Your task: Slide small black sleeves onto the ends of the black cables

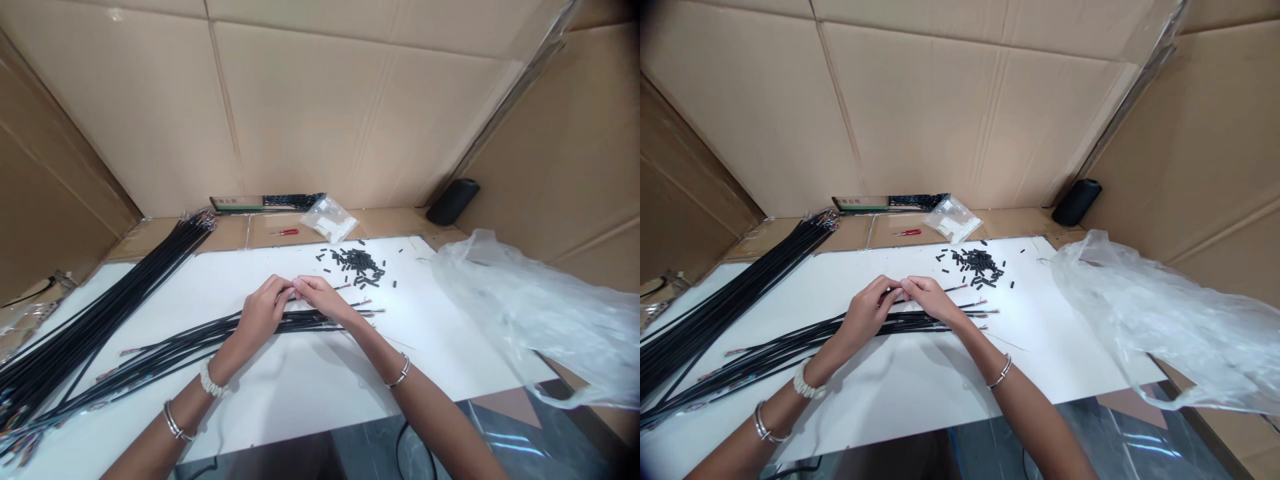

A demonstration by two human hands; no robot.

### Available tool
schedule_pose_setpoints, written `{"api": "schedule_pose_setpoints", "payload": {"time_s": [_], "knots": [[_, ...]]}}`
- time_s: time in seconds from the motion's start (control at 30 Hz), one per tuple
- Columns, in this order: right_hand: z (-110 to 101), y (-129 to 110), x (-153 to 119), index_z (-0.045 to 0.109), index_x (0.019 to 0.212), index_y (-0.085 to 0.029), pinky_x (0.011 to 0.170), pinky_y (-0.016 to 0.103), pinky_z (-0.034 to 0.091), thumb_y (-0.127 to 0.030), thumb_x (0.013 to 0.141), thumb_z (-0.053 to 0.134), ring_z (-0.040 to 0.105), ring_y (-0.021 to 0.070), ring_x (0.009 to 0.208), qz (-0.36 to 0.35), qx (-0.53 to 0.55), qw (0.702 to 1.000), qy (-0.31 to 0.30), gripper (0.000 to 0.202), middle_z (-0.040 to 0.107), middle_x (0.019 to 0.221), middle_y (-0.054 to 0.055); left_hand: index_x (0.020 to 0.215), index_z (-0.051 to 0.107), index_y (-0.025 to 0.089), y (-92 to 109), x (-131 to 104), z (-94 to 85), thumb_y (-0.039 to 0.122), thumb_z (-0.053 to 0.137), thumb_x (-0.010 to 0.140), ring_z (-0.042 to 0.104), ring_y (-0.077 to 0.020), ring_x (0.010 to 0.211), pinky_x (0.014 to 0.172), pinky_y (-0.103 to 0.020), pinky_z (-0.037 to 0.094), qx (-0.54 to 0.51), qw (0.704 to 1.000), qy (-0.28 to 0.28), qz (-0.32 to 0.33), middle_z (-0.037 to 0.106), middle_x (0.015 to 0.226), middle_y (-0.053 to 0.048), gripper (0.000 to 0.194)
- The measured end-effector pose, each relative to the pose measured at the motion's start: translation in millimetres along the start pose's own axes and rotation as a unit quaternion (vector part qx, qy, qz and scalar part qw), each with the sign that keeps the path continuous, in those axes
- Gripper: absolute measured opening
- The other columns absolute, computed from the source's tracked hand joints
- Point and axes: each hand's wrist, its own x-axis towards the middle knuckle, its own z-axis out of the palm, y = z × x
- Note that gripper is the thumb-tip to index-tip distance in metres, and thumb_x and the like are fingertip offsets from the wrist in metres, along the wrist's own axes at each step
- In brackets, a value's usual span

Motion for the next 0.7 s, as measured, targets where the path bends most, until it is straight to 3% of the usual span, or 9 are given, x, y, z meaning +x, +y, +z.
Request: {"api": "schedule_pose_setpoints", "payload": {"time_s": [0.17,0.3,0.37,0.47,0.6,0.7], "knots": [[-3.2,4.9,1.3,0.056,0.071,-0.014,0.043,0.022,0.015,-0.054,0.087,0.043,0.020,0.0062,0.045,0.098,0.135,0.986,-0.008,0.045,0.033,0.055,-0.006,0.090,0.058,0.020,-9.9,2.0,2.0,0.025,0.036,0.096,0.054,-0.0140,0.075,0.069,-0.024,0.038,0.017,0.999,0.002,0.029,0.058,0.084,-0.002,0.023],[-11.1,8.2,3.6,0.065,0.080,-0.011,0.044,0.021,0.028,-0.027,0.080,0.052,0.039,0.0073,0.049,0.162,0.259,0.952,-0.015,0.021,0.056,0.066,0.003,0.093,0.059,0.020,-16.3,3.1,3.1,0.027,0.037,0.096,0.055,-0.0148,0.077,0.070,-0.024,0.039,0.001,1.000,-0.004,0.028,0.060,0.086,-0.003,0.023],[-14.1,7.9,3.3,0.067,0.080,-0.010,0.053,0.022,0.038,-0.012,0.070,0.054,0.053,0.0107,0.062,0.155,0.283,0.946,-0.016,0.017,0.064,0.078,0.008,0.094,0.060,0.020,-18.4,2.8,3.5,0.028,0.038,0.095,0.056,-0.0154,0.078,0.071,-0.024,0.040,-0.009,1.000,-0.005,0.028,0.061,0.086,-0.004,0.023],[-16.1,5.4,0.7,0.068,0.088,-0.010,0.074,0.026,0.047,-0.005,0.067,0.056,0.062,0.0167,0.086,0.147,0.278,0.949,-0.024,0.024,0.068,0.091,0.010,0.095,0.060,0.020,-19.7,2.0,3.5,0.027,0.038,0.095,0.057,-0.0160,0.079,0.073,-0.025,0.041,-0.028,0.999,-0.003,0.027,0.062,0.088,-0.004,0.023],[-15.8,4.3,-2.0,0.063,0.106,-0.016,0.093,0.033,0.045,-0.012,0.071,0.067,0.063,0.0170,0.096,0.108,0.206,0.973,0.005,0.035,0.065,0.110,0.009,0.094,0.061,0.020,-18.5,1.8,2.3,0.027,0.039,0.094,0.058,-0.0157,0.079,0.073,-0.025,0.041,-0.063,0.998,0.003,0.016,0.063,0.088,-0.004,0.023],[-14.7,7.4,-0.8,0.063,0.099,-0.015,0.096,0.035,0.045,-0.025,0.076,0.068,0.065,0.0177,0.095,0.074,0.197,0.977,0.014,0.025,0.067,0.101,0.008,0.093,0.062,0.019,-16.9,2.5,0.8,0.029,0.041,0.094,0.057,-0.0158,0.079,0.073,-0.025,0.041,-0.099,0.995,0.001,0.004,0.063,0.087,-0.004,0.023]]}}
